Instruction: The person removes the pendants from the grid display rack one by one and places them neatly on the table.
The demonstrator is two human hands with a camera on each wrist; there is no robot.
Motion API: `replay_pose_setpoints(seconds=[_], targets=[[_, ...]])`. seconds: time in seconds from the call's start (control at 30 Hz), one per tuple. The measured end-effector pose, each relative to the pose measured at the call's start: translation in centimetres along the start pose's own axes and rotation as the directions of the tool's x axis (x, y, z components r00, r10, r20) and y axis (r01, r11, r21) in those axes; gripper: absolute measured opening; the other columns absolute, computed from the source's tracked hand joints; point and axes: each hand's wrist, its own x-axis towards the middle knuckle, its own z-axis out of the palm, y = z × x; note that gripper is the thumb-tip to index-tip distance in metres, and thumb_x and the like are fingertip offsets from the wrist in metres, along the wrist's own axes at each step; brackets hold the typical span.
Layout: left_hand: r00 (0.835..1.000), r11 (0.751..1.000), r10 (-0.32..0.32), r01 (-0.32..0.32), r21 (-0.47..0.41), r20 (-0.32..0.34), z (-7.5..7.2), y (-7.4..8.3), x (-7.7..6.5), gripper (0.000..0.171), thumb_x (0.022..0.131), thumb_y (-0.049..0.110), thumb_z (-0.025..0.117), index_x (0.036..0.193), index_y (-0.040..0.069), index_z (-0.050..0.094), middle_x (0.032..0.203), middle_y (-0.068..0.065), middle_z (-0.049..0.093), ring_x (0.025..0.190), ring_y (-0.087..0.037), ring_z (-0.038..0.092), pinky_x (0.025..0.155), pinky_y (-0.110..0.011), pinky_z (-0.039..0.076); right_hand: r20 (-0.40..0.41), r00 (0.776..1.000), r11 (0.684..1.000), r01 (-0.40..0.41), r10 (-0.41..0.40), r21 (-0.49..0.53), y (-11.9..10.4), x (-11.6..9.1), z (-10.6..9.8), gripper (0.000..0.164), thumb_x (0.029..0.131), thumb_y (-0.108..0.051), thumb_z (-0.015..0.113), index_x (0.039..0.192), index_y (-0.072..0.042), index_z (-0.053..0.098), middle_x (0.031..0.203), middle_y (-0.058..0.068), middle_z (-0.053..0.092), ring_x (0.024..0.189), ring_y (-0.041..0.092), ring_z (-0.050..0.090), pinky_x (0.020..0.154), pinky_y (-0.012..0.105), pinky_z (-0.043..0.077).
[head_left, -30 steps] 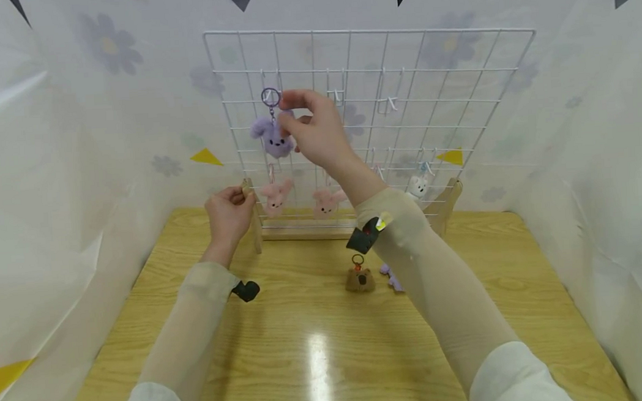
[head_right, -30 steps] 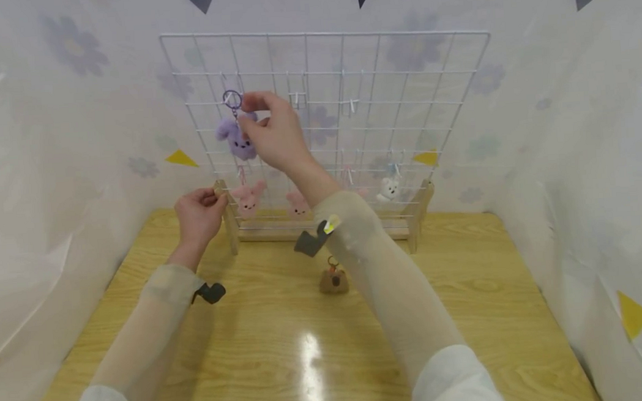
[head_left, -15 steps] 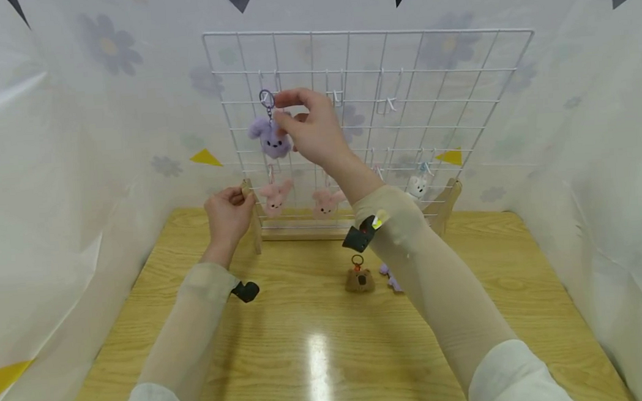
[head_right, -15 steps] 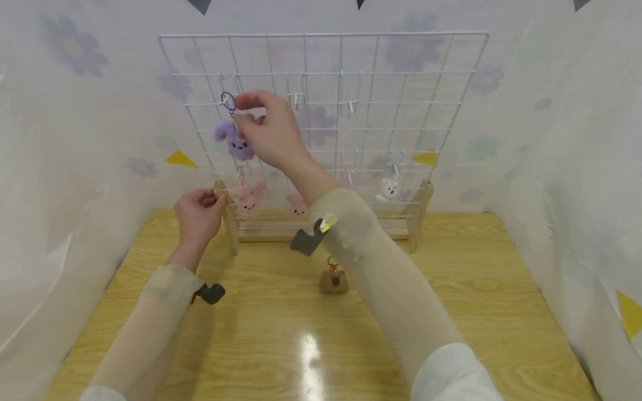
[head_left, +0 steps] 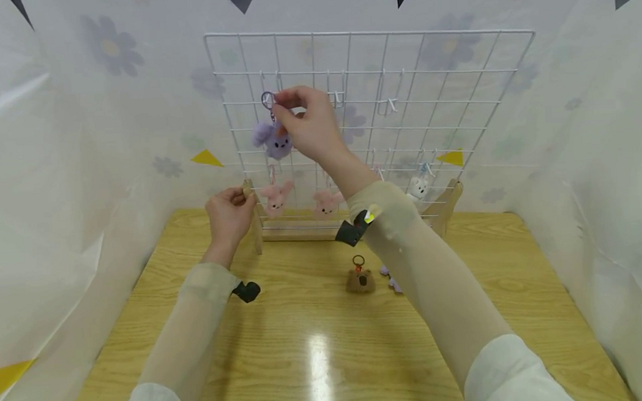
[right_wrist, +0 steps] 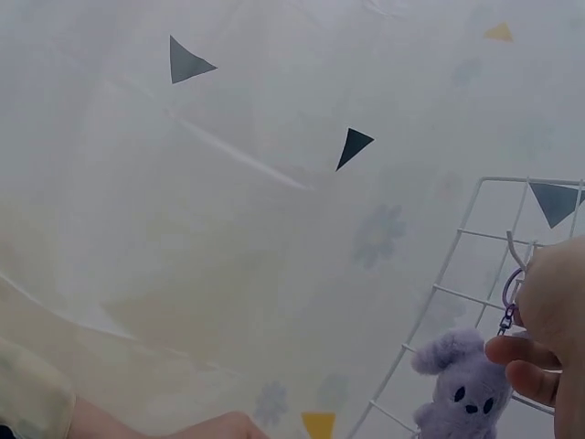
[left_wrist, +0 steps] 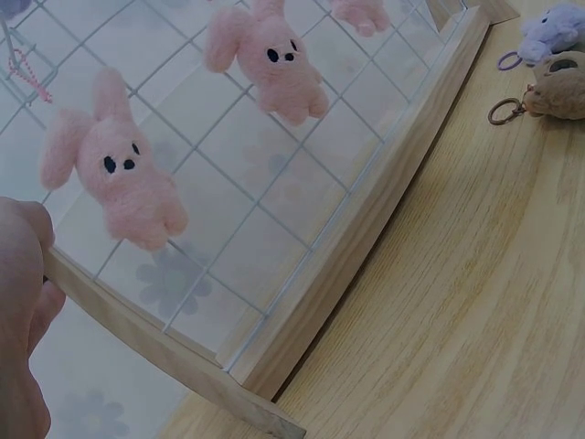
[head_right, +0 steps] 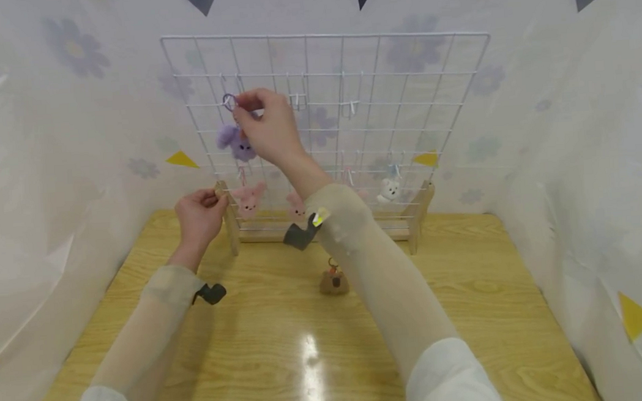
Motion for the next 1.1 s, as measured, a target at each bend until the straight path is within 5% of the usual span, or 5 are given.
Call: replay_pose_setpoints(seconds=[0.27, 1.1], targets=[[1.0, 1.0, 0.007, -0.007, 0.004, -0.012, 0.1, 0.0, 0.2, 0.024, 0.101, 0.015, 0.074, 0.112, -0.005, 0.078, 0.104, -0.021, 0.077, 0.096, -0.028, 0.077, 0.081, -0.036, 0.065, -0.037, 0.999, 1.0, 0.009, -0.008, 0.01, 0.2, 0.3, 0.0, 0.014, 0.104, -0.001, 0.067, 0.115, 0.006, 0.071, 0.096, 0.011, 0.071, 0.064, 0.023, 0.065, 0.058, 0.031, 0.054], [1.0, 1.0, -0.001, 0.001, -0.013, 0.002, 0.1, -0.1, 0.2, 0.025, 0.101, 0.015, 0.073, 0.115, -0.006, 0.077, 0.105, -0.021, 0.077, 0.097, -0.027, 0.077, 0.081, -0.034, 0.065, -0.043, 0.997, 0.998, 0.066, -0.066, -0.002, -1.1, -0.3, -0.3, 0.011, 0.104, -0.001, 0.066, 0.109, 0.007, 0.07, 0.092, 0.01, 0.069, 0.061, 0.026, 0.064, 0.062, 0.033, 0.058]])
